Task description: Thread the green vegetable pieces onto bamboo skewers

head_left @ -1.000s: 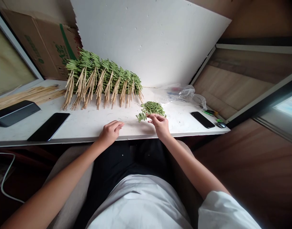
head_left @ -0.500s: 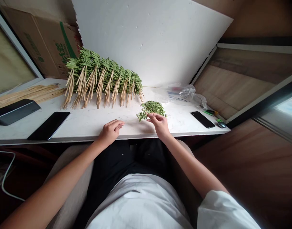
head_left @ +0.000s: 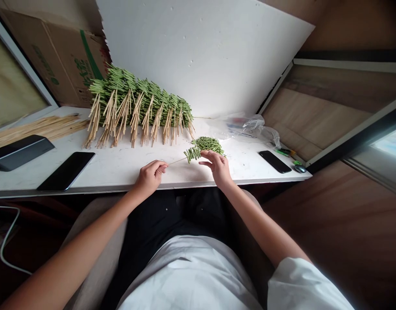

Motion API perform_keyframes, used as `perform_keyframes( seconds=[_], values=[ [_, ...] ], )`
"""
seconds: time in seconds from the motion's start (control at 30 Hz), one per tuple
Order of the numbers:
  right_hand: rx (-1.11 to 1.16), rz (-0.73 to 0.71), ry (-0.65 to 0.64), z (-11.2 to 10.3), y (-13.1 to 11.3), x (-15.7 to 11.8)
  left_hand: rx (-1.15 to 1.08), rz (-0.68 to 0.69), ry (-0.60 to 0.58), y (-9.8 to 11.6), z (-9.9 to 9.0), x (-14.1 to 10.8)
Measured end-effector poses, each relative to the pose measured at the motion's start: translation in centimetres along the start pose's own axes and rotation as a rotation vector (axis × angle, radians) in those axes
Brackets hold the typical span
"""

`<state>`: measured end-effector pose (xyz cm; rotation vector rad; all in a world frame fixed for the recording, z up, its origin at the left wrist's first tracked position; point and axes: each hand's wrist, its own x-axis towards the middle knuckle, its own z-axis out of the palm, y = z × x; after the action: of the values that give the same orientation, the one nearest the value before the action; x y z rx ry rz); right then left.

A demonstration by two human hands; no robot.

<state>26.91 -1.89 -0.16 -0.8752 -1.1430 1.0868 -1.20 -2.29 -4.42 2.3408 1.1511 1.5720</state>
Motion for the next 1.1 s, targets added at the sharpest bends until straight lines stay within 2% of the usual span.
perform_keyframes(
  seconds=[0.1, 0.2, 0.33, 0.47, 0.57, 0.67, 0.77, 0.9, 1.1],
  values=[
    [-0.085, -0.054, -0.002, -1.4, -0.9, 1.2, -0.003, -0.016, -0.001, 0.0, 0.0, 0.0],
    [-0.237, -0.109, 0.082, -3.5, -1.6, 3.4, 0.020, -0.022, 0.015, 0.0, 0.1, -0.1],
    [-0.588, -0.219, 0.152, -6.5, -1.9, 7.4, 0.079, -0.057, 0.051, 0.1, 0.2, 0.0],
    [-1.051, -0.297, -0.013, -8.0, -2.1, 11.2, 0.099, -0.095, 0.050, 0.1, 0.3, 0.0],
    [-1.316, -0.309, -0.173, -7.8, -2.1, 13.0, 0.099, -0.104, 0.044, 0.0, 0.2, -0.1],
    [-1.458, -0.274, -0.297, -6.8, -2.1, 14.3, 0.096, -0.104, 0.042, 0.0, 0.1, -0.1],
    [-1.558, -0.241, -0.367, -5.7, -1.8, 15.3, 0.095, -0.111, 0.032, 0.1, 0.1, -0.1],
    [-1.579, -0.229, -0.394, -4.5, -0.8, 16.4, 0.084, -0.096, 0.029, 0.1, 0.1, 0.0],
    [-1.488, -0.271, -0.326, -4.0, 0.1, 17.3, 0.080, -0.081, 0.044, 0.0, 0.3, 0.0]
  ],
)
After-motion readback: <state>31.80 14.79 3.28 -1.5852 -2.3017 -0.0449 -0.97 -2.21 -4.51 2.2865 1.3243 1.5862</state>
